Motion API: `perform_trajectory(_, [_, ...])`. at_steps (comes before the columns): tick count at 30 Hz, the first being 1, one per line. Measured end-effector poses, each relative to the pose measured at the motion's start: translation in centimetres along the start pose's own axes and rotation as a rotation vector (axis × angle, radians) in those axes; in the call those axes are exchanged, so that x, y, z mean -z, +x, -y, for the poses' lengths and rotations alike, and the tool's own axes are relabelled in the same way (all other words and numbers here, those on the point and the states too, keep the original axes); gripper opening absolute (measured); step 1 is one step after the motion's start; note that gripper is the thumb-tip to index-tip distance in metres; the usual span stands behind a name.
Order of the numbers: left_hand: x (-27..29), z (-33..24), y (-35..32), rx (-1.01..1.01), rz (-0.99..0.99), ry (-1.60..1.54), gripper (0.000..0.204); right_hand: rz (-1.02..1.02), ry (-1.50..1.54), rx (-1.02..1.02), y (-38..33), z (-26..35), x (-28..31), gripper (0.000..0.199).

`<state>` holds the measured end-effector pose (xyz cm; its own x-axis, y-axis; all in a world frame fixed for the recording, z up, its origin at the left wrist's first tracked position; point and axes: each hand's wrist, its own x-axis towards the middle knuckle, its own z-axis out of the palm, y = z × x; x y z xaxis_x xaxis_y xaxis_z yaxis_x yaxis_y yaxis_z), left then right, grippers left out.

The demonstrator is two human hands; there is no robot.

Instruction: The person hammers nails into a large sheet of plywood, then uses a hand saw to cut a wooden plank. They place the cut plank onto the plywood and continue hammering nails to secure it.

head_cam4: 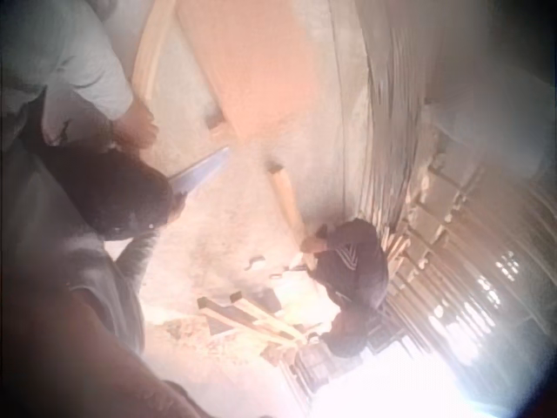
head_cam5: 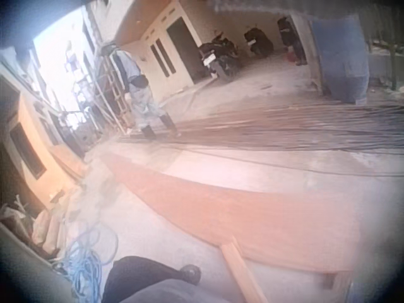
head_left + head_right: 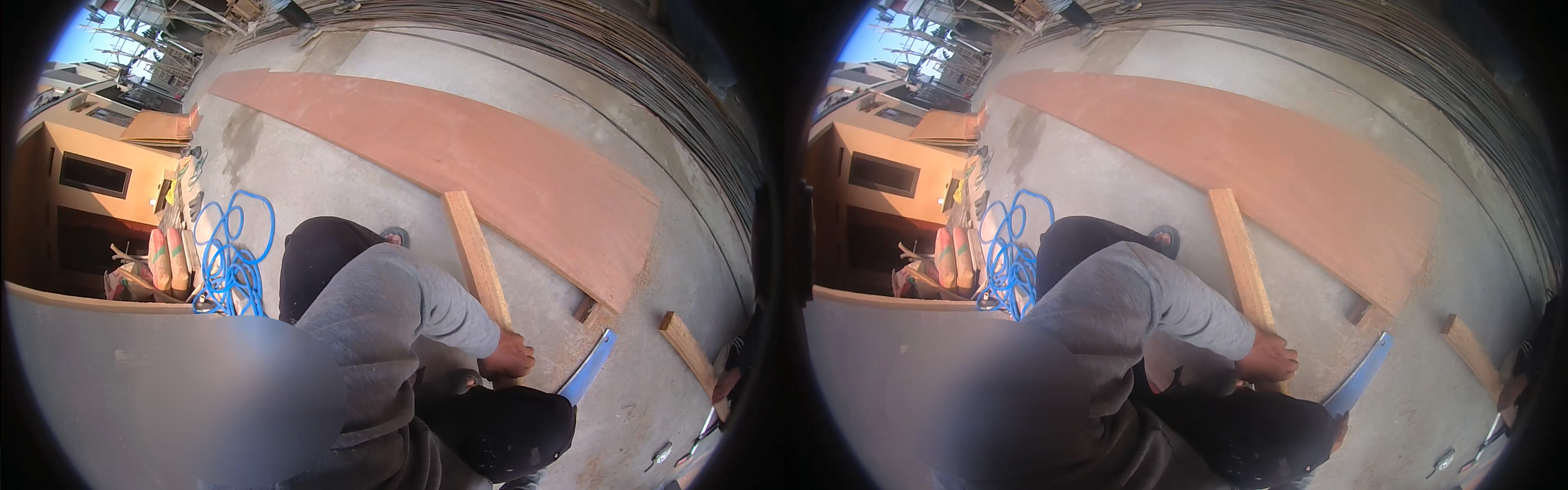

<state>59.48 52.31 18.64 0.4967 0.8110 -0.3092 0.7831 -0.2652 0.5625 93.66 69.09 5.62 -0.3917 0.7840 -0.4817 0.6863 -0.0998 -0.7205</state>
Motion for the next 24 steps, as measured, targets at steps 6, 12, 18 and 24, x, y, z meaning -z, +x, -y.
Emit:
perform_trajectory(6, [1.9, 8.7, -11.2, 0.448, 0.152, -0.114, 0.059, 0.039, 0.019, 0.398, 14.3, 8.7, -5.3, 0.060])
perform_trajectory(12, [-2.4, 12.8, -28.9, 0.843, 0.071, -0.205, 0.062, 0.092, 0.154, 0.158, 21.7, 13.7, -9.0, 0.064])
perform_trajectory(18, [-14.3, 11.5, -39.7, 1.234, -0.029, -0.264, 0.069, 0.084, 0.384, 0.038, 23.2, 15.1, -10.1, 0.069])
perform_trajectory(24, [-20.3, 11.4, -41.9, 1.406, -0.347, -0.250, 0.069, -0.084, 0.446, -0.090, 23.3, 15.7, -9.8, 0.063])
